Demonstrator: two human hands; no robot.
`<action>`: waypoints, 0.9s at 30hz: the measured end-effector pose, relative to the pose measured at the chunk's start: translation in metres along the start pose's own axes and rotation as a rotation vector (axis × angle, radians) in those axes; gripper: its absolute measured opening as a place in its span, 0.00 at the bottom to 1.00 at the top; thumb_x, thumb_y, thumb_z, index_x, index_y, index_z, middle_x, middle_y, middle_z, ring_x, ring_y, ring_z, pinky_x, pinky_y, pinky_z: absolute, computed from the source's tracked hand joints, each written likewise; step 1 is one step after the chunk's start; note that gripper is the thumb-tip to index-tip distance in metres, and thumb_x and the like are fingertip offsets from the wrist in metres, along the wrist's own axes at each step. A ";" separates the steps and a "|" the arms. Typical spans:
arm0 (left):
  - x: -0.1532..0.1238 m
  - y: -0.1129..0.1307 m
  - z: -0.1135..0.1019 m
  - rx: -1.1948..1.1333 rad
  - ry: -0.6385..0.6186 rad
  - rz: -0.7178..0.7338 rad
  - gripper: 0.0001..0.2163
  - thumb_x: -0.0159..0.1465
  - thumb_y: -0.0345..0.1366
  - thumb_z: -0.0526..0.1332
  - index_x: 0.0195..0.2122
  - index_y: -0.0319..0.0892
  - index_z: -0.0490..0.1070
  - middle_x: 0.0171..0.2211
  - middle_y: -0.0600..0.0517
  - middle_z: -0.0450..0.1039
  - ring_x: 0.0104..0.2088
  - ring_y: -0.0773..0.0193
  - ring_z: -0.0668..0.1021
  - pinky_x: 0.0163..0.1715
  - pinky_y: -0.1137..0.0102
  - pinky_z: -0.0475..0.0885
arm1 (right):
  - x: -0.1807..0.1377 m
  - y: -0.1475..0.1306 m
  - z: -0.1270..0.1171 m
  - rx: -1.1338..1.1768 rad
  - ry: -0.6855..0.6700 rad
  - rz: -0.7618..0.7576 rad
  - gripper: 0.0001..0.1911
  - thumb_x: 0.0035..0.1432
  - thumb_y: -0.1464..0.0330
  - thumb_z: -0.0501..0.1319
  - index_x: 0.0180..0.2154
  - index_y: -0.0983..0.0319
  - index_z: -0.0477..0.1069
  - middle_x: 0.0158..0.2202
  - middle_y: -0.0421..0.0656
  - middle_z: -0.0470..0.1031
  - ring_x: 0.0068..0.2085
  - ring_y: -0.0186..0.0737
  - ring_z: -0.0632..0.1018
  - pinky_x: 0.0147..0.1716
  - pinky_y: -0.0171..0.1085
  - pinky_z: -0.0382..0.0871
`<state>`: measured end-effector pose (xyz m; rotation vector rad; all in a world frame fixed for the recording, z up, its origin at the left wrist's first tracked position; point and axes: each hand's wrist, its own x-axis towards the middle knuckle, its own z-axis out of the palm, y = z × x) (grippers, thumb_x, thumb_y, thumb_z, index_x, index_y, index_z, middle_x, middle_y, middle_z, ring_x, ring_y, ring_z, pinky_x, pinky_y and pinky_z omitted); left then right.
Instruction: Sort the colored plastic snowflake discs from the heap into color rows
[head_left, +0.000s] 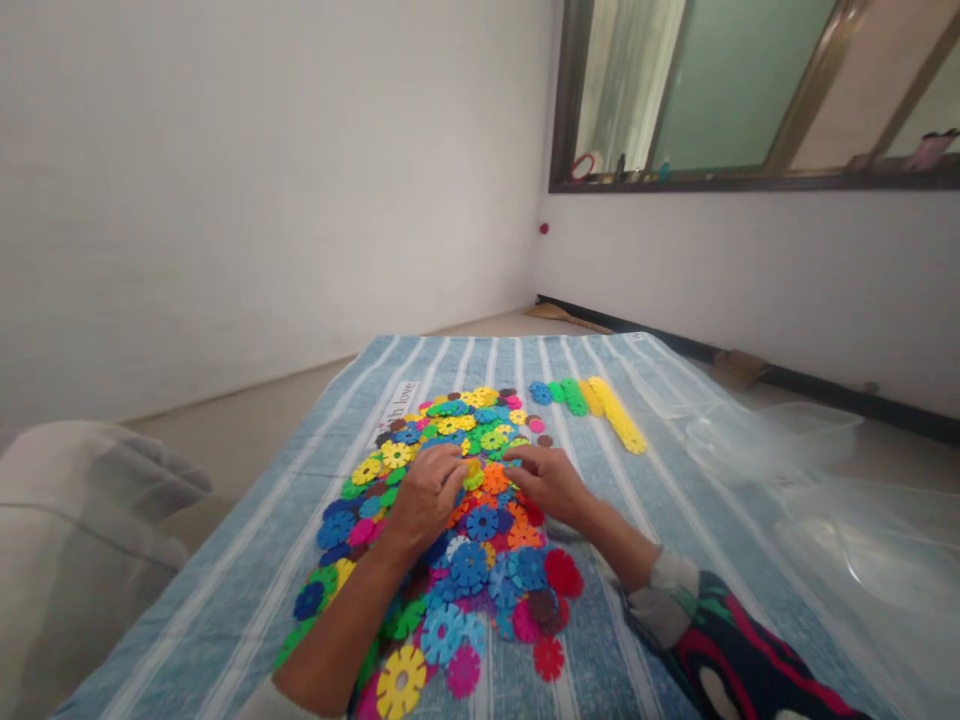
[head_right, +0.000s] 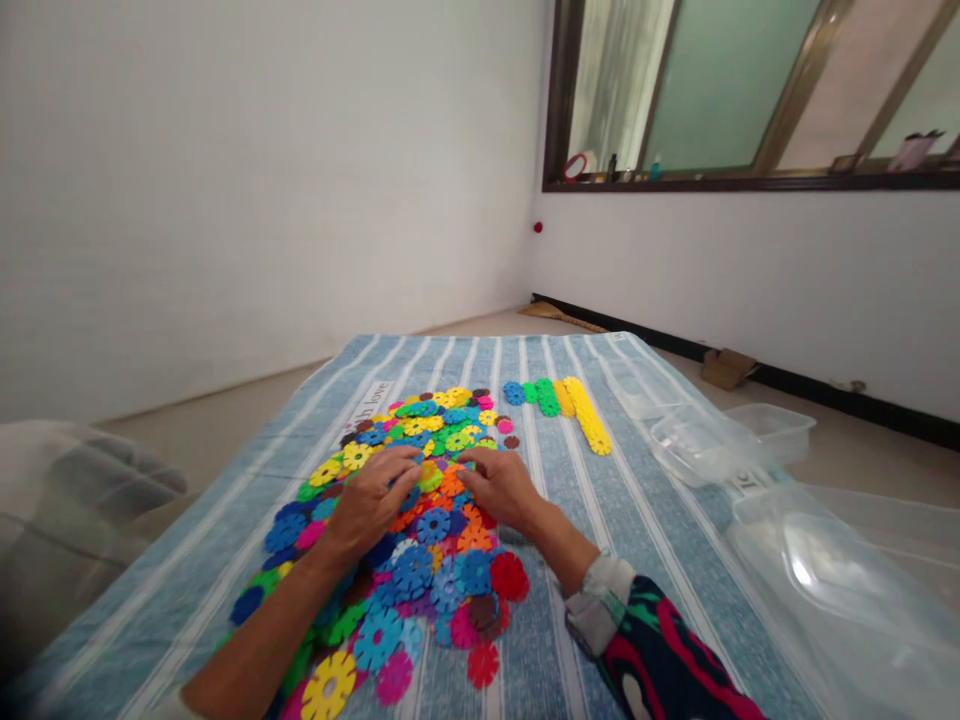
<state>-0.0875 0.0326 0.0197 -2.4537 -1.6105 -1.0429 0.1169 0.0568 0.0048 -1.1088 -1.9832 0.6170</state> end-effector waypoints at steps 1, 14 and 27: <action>-0.001 0.004 0.001 -0.041 -0.011 0.013 0.14 0.65 0.38 0.49 0.33 0.42 0.74 0.41 0.47 0.76 0.46 0.60 0.74 0.50 0.62 0.69 | 0.003 -0.004 0.003 0.034 -0.004 -0.011 0.11 0.56 0.66 0.58 0.39 0.62 0.76 0.21 0.36 0.71 0.22 0.30 0.67 0.25 0.29 0.57; -0.003 0.009 0.005 -0.072 0.024 -0.042 0.14 0.62 0.44 0.53 0.38 0.43 0.73 0.41 0.48 0.77 0.45 0.58 0.75 0.49 0.62 0.70 | 0.037 0.020 -0.056 -0.438 -0.164 -0.016 0.11 0.59 0.69 0.55 0.34 0.59 0.77 0.30 0.40 0.77 0.32 0.33 0.74 0.30 0.29 0.59; -0.004 0.000 0.006 0.021 0.024 -0.034 0.11 0.61 0.38 0.51 0.31 0.43 0.72 0.39 0.47 0.77 0.44 0.58 0.75 0.50 0.59 0.69 | 0.061 0.107 -0.132 -0.957 -0.232 0.320 0.16 0.61 0.69 0.50 0.40 0.60 0.77 0.41 0.48 0.77 0.40 0.41 0.76 0.33 0.32 0.61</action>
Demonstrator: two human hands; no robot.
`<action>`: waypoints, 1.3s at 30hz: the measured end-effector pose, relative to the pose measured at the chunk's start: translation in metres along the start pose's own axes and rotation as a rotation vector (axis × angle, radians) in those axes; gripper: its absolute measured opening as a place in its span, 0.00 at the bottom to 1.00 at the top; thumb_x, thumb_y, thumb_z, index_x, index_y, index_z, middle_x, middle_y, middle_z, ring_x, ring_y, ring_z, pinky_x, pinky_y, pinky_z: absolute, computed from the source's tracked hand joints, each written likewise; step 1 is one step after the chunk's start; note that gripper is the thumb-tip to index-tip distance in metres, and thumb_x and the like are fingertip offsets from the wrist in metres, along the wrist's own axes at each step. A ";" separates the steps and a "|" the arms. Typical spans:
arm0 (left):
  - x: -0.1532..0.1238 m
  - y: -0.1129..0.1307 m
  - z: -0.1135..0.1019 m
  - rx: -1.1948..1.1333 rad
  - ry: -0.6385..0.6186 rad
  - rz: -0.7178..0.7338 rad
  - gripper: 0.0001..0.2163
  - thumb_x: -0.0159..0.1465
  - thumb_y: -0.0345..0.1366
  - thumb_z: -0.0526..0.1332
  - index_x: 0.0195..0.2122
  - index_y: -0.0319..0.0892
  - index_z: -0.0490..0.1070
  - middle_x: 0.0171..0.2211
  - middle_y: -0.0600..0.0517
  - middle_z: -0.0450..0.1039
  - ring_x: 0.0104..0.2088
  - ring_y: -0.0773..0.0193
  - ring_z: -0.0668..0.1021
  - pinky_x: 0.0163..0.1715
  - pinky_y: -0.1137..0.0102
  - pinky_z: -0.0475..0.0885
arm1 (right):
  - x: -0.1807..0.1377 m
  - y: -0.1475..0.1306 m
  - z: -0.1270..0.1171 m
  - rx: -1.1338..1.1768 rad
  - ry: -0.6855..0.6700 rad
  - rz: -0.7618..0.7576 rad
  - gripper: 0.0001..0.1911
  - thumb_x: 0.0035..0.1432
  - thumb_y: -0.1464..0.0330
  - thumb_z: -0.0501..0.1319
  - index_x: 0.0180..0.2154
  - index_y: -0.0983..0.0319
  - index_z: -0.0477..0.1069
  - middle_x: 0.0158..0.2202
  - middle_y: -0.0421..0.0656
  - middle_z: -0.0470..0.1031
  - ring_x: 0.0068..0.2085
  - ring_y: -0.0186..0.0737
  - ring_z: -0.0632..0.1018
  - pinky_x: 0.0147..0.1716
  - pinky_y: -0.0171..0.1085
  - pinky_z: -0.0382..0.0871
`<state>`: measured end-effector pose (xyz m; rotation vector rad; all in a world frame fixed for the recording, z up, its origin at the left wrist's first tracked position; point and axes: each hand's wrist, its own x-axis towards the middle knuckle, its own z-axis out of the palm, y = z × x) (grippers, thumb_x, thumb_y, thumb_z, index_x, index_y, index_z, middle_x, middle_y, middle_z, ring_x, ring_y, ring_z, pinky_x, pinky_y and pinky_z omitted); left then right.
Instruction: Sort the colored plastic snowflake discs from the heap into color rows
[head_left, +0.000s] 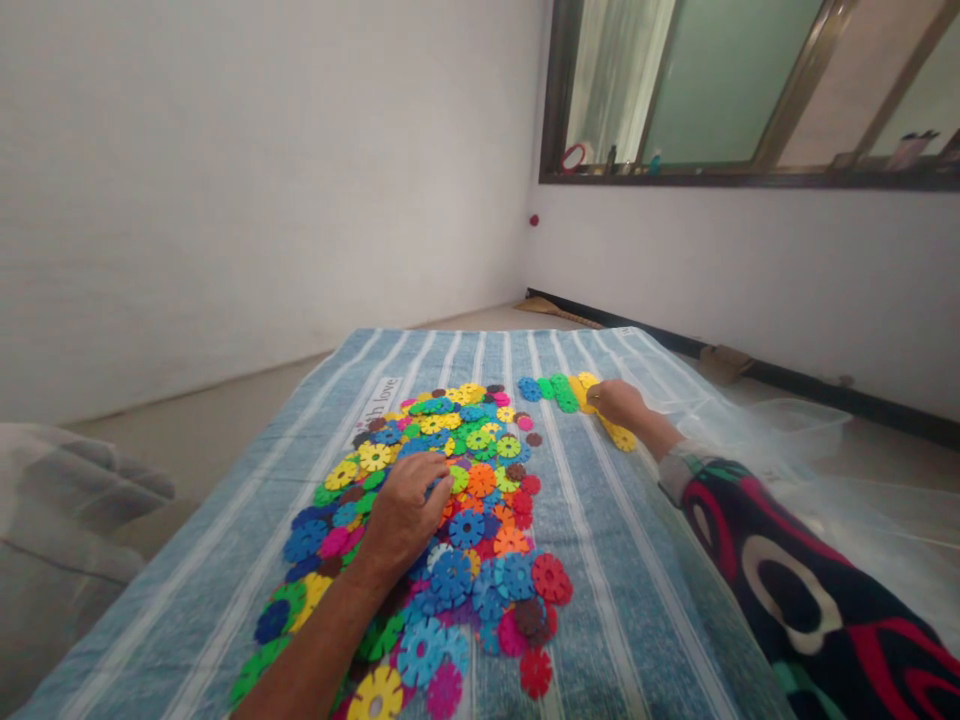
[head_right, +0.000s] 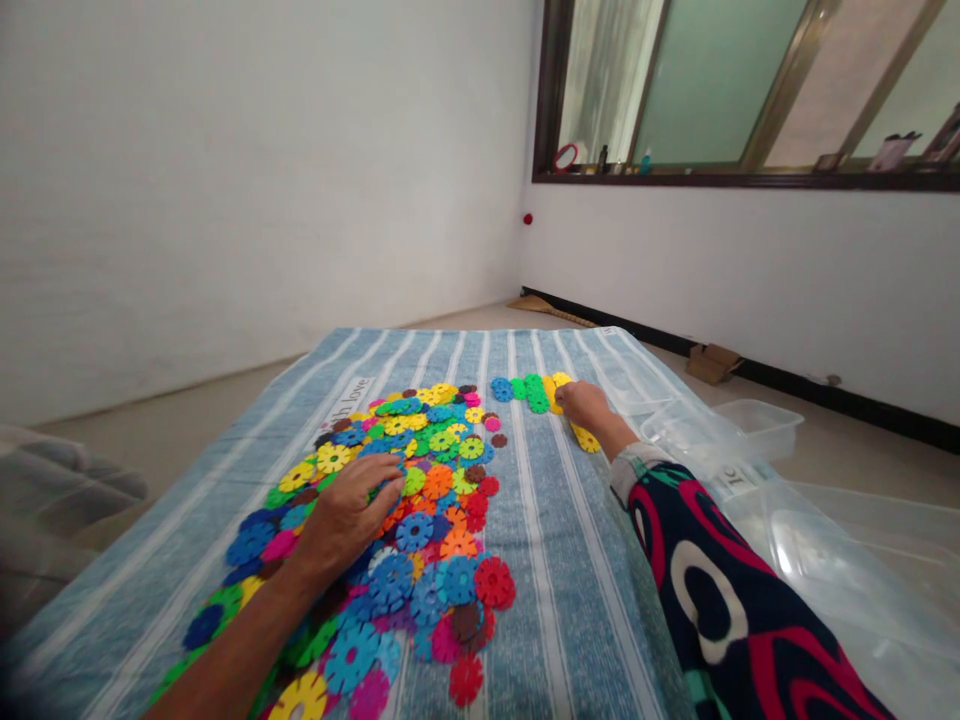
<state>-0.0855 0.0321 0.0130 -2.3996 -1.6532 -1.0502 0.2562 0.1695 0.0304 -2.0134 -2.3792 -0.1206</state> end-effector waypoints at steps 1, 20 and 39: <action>0.000 0.000 -0.001 0.004 -0.003 0.003 0.11 0.61 0.38 0.51 0.31 0.43 0.72 0.39 0.47 0.77 0.44 0.58 0.75 0.50 0.59 0.69 | 0.001 0.000 0.001 -0.004 -0.002 -0.003 0.16 0.61 0.69 0.50 0.41 0.60 0.76 0.41 0.48 0.77 0.41 0.41 0.76 0.33 0.32 0.61; 0.007 -0.038 -0.037 0.235 0.013 -0.216 0.12 0.59 0.37 0.51 0.33 0.41 0.74 0.40 0.47 0.77 0.45 0.57 0.75 0.50 0.63 0.68 | -0.012 -0.026 0.004 -0.079 -0.006 -0.009 0.17 0.62 0.66 0.49 0.43 0.61 0.74 0.38 0.51 0.77 0.38 0.45 0.77 0.31 0.35 0.62; -0.010 -0.069 -0.027 0.347 -0.254 -0.293 0.15 0.62 0.35 0.53 0.49 0.40 0.67 0.50 0.43 0.70 0.52 0.57 0.71 0.52 0.62 0.65 | -0.051 -0.176 -0.018 0.095 0.022 -0.526 0.17 0.63 0.63 0.48 0.45 0.56 0.72 0.35 0.46 0.78 0.38 0.42 0.77 0.34 0.34 0.60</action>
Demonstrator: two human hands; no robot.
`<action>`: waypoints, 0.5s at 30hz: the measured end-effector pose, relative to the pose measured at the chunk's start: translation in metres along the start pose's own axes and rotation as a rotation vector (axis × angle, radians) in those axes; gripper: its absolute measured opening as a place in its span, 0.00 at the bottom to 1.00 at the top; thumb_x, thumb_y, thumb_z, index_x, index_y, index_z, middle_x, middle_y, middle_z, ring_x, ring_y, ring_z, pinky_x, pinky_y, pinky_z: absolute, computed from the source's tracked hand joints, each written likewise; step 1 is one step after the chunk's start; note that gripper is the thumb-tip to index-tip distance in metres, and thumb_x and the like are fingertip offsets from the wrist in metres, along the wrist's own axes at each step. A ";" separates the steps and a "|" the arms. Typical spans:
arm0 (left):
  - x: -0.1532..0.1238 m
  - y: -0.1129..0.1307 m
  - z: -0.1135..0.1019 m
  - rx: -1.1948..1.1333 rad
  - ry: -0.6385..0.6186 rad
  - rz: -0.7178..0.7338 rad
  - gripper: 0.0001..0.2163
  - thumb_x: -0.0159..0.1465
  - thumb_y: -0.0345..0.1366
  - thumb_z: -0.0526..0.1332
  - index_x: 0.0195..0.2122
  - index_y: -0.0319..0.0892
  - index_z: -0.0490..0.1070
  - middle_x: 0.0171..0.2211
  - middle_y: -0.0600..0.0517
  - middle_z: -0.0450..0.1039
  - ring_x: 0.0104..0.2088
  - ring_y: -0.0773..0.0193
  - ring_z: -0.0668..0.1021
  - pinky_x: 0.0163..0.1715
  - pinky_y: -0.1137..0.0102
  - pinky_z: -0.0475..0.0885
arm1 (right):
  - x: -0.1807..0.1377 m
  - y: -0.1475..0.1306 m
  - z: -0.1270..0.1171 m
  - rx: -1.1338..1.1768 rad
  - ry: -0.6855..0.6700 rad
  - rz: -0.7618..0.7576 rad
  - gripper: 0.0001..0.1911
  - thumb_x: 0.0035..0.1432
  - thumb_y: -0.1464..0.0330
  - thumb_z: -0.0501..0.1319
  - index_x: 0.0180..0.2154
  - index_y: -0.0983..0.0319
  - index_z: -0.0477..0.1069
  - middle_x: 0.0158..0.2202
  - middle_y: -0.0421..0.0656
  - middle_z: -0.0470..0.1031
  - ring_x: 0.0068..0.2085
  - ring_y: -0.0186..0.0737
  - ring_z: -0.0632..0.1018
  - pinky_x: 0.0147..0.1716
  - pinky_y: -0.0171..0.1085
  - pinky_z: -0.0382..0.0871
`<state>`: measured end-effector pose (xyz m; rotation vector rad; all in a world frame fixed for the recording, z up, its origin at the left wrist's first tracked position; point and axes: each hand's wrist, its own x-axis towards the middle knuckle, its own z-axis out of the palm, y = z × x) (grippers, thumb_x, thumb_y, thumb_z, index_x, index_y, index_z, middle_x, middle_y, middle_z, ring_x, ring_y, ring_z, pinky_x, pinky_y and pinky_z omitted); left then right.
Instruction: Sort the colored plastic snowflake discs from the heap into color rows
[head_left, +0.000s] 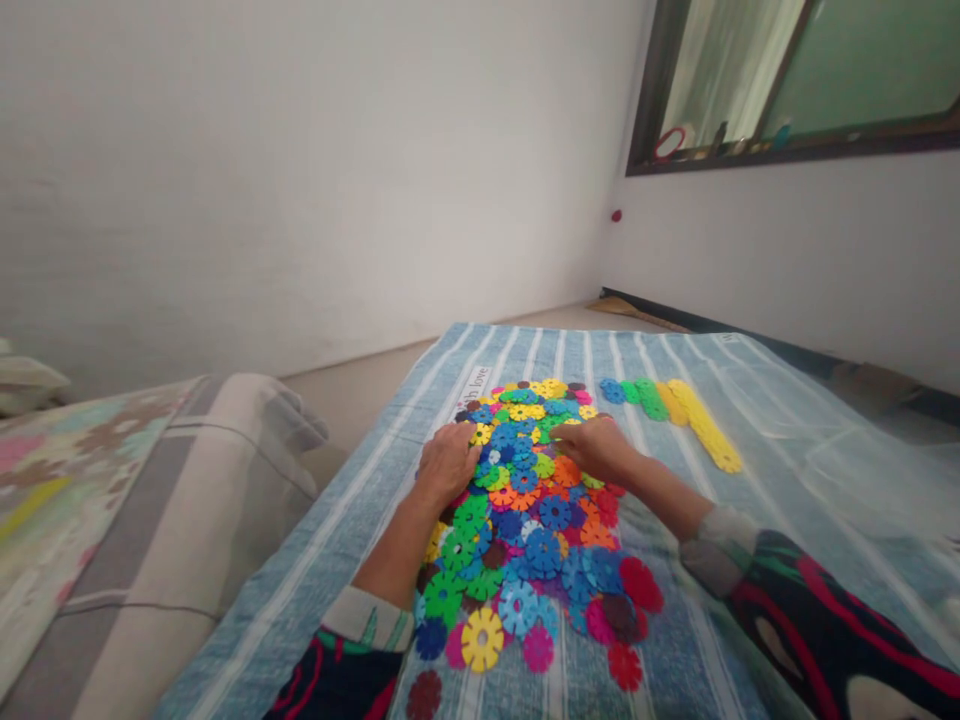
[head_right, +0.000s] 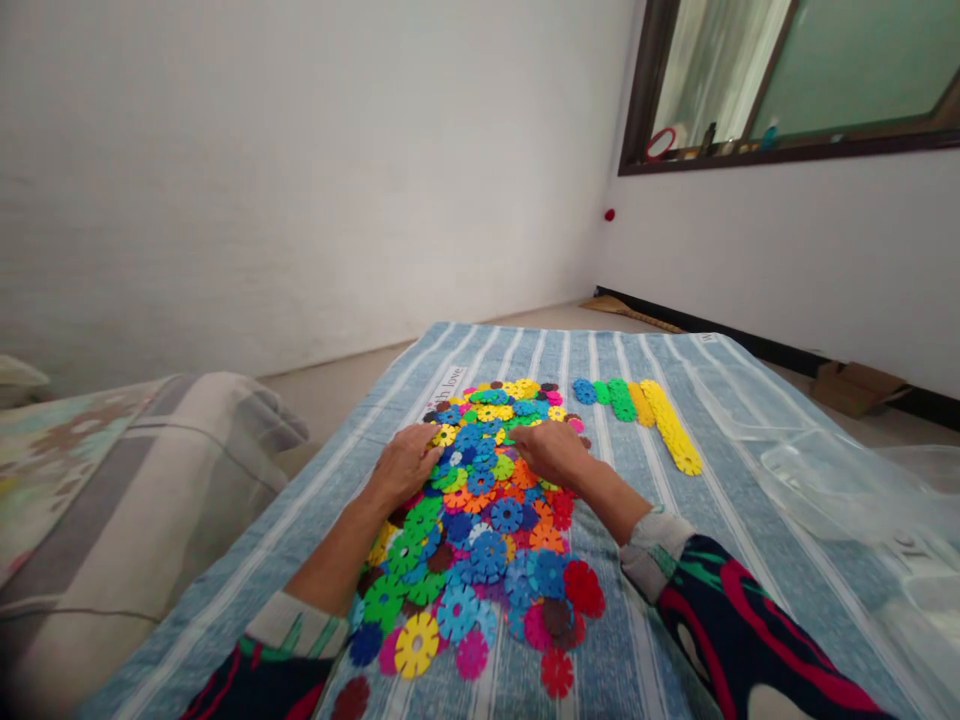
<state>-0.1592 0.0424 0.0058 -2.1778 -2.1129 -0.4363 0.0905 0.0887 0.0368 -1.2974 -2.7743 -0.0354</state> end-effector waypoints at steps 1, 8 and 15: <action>-0.001 0.000 0.000 -0.005 0.011 0.003 0.15 0.61 0.35 0.54 0.48 0.39 0.67 0.50 0.43 0.71 0.52 0.57 0.71 0.52 0.62 0.65 | 0.007 -0.007 -0.002 0.013 -0.005 -0.026 0.17 0.63 0.62 0.48 0.47 0.55 0.71 0.36 0.46 0.78 0.38 0.43 0.77 0.34 0.34 0.61; -0.005 0.003 0.003 -0.064 0.084 0.015 0.15 0.58 0.32 0.57 0.48 0.40 0.70 0.46 0.44 0.74 0.49 0.57 0.73 0.52 0.63 0.66 | 0.052 -0.055 -0.006 -0.007 -0.096 -0.096 0.19 0.63 0.62 0.49 0.52 0.55 0.67 0.43 0.48 0.77 0.45 0.46 0.77 0.38 0.37 0.67; -0.003 -0.001 0.014 -0.174 0.111 0.101 0.14 0.59 0.28 0.53 0.43 0.43 0.74 0.43 0.48 0.76 0.46 0.61 0.75 0.50 0.65 0.68 | 0.056 -0.062 -0.002 -0.048 -0.172 -0.103 0.19 0.62 0.60 0.49 0.44 0.61 0.73 0.42 0.52 0.77 0.45 0.49 0.77 0.39 0.40 0.69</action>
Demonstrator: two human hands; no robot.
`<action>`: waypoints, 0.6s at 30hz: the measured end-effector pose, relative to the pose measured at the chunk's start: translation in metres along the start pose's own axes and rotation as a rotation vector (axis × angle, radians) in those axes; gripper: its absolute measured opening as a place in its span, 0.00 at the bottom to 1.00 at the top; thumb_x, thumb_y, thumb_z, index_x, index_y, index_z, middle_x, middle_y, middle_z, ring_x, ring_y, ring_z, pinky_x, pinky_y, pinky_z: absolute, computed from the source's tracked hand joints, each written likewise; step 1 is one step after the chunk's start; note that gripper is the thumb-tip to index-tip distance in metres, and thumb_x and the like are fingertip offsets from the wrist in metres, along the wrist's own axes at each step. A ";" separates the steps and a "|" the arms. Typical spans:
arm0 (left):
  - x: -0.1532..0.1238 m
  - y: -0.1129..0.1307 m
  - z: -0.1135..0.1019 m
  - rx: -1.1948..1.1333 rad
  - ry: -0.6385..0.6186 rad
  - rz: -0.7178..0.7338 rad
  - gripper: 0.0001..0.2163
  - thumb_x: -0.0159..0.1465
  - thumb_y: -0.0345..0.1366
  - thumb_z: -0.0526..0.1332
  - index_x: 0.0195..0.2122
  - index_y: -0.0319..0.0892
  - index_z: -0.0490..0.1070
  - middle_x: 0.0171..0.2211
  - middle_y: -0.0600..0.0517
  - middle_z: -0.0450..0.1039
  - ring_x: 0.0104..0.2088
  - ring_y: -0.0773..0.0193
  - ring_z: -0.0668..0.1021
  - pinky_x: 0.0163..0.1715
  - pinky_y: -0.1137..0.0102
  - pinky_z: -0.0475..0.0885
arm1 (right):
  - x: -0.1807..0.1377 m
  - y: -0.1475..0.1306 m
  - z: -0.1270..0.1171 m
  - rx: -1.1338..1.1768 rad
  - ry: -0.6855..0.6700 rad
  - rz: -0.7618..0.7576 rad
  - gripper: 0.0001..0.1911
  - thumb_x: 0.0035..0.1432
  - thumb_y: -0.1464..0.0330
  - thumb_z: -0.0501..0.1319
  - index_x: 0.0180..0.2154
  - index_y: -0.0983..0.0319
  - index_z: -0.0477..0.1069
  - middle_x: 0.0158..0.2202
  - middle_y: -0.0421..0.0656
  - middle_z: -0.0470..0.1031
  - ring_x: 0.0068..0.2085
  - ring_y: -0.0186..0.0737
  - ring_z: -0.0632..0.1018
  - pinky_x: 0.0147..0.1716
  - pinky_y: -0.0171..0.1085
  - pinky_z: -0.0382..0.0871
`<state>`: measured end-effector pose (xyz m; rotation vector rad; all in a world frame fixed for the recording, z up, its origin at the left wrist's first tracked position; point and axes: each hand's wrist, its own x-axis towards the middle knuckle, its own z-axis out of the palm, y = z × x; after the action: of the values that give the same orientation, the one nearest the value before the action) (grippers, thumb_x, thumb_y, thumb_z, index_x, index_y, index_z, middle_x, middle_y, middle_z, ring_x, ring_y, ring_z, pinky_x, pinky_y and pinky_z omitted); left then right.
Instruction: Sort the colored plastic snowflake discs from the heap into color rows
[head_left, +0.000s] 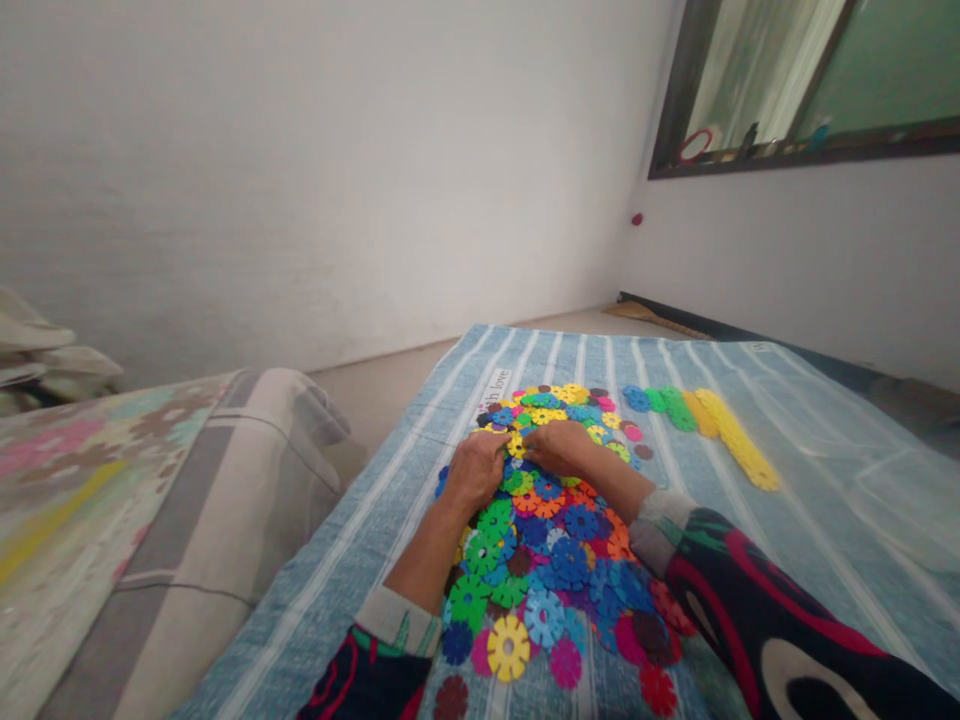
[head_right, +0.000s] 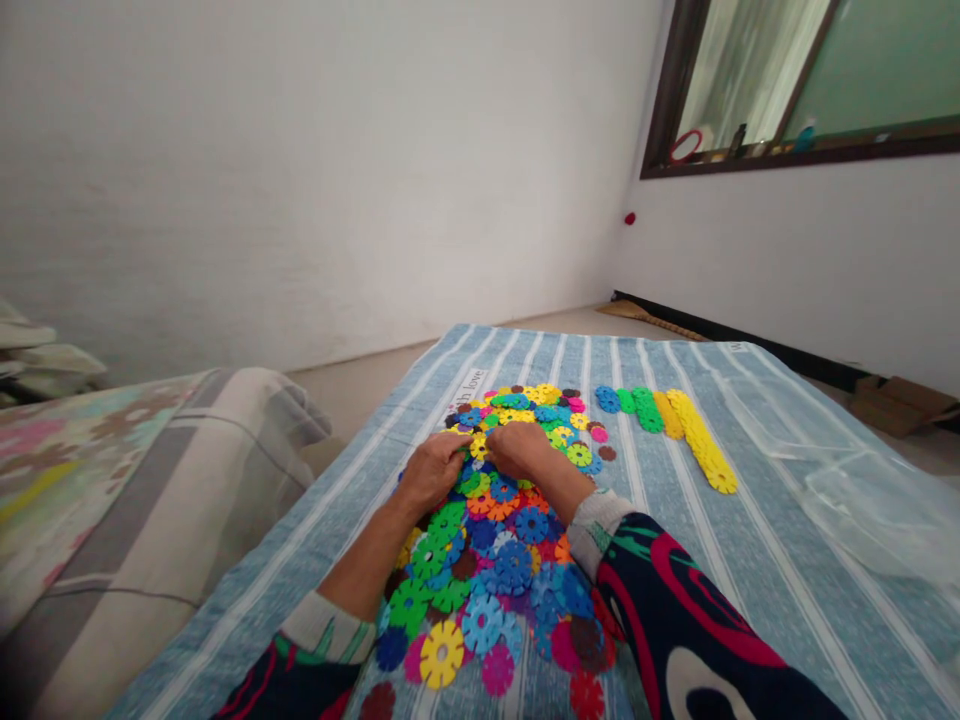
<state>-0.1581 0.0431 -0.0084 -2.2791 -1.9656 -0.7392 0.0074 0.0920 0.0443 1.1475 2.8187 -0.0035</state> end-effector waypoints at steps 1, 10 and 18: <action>0.000 -0.001 0.002 -0.013 0.012 0.002 0.14 0.59 0.28 0.52 0.42 0.43 0.74 0.43 0.49 0.77 0.46 0.62 0.75 0.50 0.65 0.68 | -0.002 0.001 0.000 -0.005 -0.011 -0.001 0.19 0.62 0.60 0.49 0.43 0.61 0.73 0.42 0.53 0.77 0.45 0.49 0.77 0.39 0.41 0.69; 0.001 0.001 0.004 0.049 0.063 0.005 0.16 0.59 0.29 0.53 0.49 0.41 0.69 0.48 0.45 0.73 0.51 0.58 0.72 0.53 0.63 0.66 | -0.018 0.006 -0.002 -0.031 -0.077 -0.012 0.17 0.60 0.65 0.50 0.39 0.62 0.76 0.38 0.52 0.78 0.40 0.46 0.78 0.35 0.37 0.69; 0.004 0.017 -0.002 0.129 -0.135 -0.007 0.16 0.62 0.33 0.53 0.52 0.44 0.65 0.53 0.45 0.69 0.59 0.54 0.65 0.55 0.55 0.61 | -0.030 0.007 -0.008 0.017 -0.088 0.004 0.17 0.60 0.62 0.51 0.40 0.59 0.76 0.40 0.49 0.78 0.41 0.45 0.77 0.35 0.36 0.68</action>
<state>-0.1425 0.0433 -0.0008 -2.3033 -2.0124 -0.4550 0.0329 0.0770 0.0556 1.1276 2.7449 -0.0756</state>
